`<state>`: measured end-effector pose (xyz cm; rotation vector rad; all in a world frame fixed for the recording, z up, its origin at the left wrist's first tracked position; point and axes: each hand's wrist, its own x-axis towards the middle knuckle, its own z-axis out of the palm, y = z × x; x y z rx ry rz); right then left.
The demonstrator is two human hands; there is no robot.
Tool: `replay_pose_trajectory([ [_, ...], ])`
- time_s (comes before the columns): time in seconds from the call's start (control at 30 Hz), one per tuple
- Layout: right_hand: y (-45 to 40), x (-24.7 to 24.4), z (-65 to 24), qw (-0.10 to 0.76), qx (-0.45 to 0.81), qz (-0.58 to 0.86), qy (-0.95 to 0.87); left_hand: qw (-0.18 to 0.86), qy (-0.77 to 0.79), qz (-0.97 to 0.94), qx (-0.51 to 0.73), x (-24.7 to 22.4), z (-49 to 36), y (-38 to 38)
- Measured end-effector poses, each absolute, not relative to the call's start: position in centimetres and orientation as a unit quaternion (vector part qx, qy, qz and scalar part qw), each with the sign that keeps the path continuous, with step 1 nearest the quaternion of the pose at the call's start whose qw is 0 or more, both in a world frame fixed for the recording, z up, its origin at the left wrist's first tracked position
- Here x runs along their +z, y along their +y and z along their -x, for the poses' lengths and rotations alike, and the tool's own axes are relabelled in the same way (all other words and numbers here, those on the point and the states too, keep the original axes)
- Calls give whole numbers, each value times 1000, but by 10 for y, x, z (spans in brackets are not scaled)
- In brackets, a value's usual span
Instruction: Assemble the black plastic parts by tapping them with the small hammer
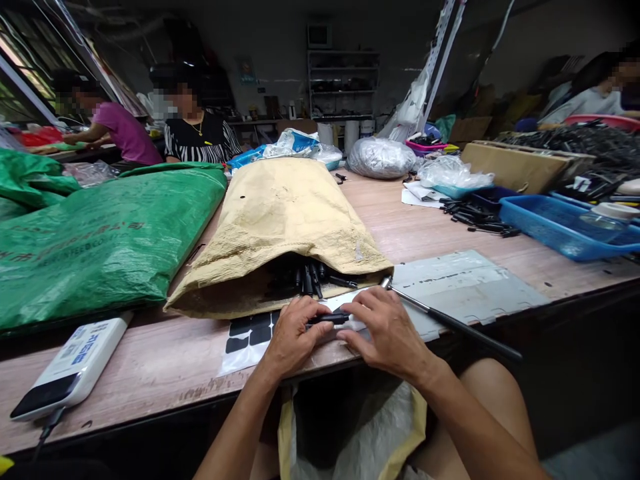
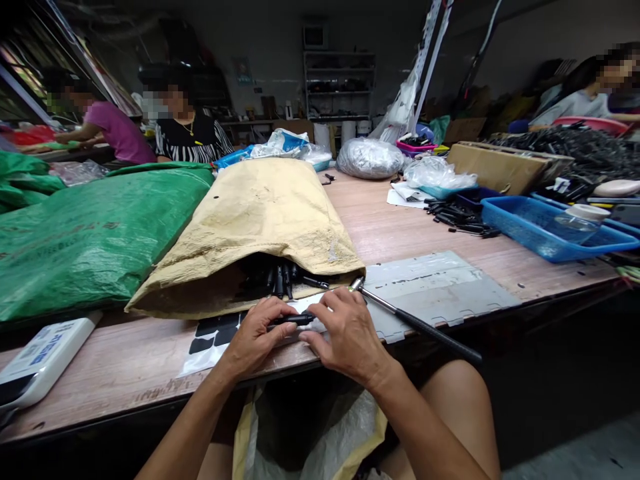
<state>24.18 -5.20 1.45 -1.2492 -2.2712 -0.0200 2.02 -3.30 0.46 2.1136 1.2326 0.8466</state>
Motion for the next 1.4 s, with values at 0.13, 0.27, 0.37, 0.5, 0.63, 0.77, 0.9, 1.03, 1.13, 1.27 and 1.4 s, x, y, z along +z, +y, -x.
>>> replay_pose_trajectory([
  [0.13, -47, 9, -230, 240, 2, 443, -864, 278, 433, -791, 330, 3, -19, -34],
  [0.27, -46, 9, -231, 243, 13, 431, -869, 266, 422, -797, 340, 2, -19, -34],
  [0.37, -46, 8, -229, 250, 20, 422, -871, 249, 409, -809, 342, 2, -19, -34],
  [0.5, -46, 0, -222, 293, 23, 409, -864, 225, 391, -820, 353, 1, -18, -34],
  [0.63, -47, -8, -217, 337, 9, 410, -848, 210, 383, -825, 358, -1, -17, -34],
  [0.77, -48, -4, -219, 315, 2, 419, -851, 207, 394, -816, 370, 0, -18, -34],
  [0.9, -46, 4, -228, 294, 14, 434, -851, 211, 399, -816, 360, 1, -19, -35],
  [1.03, -44, 6, -231, 282, 20, 421, -862, 210, 401, -816, 359, 1, -19, -34],
  [1.13, -42, 3, -227, 276, 18, 398, -875, 205, 401, -819, 356, 0, -19, -34],
  [1.27, -42, -2, -219, 300, -4, 394, -868, 197, 405, -818, 356, 0, -19, -35],
  [1.4, -45, -7, -214, 333, -11, 405, -851, 203, 411, -813, 359, 0, -18, -35],
])
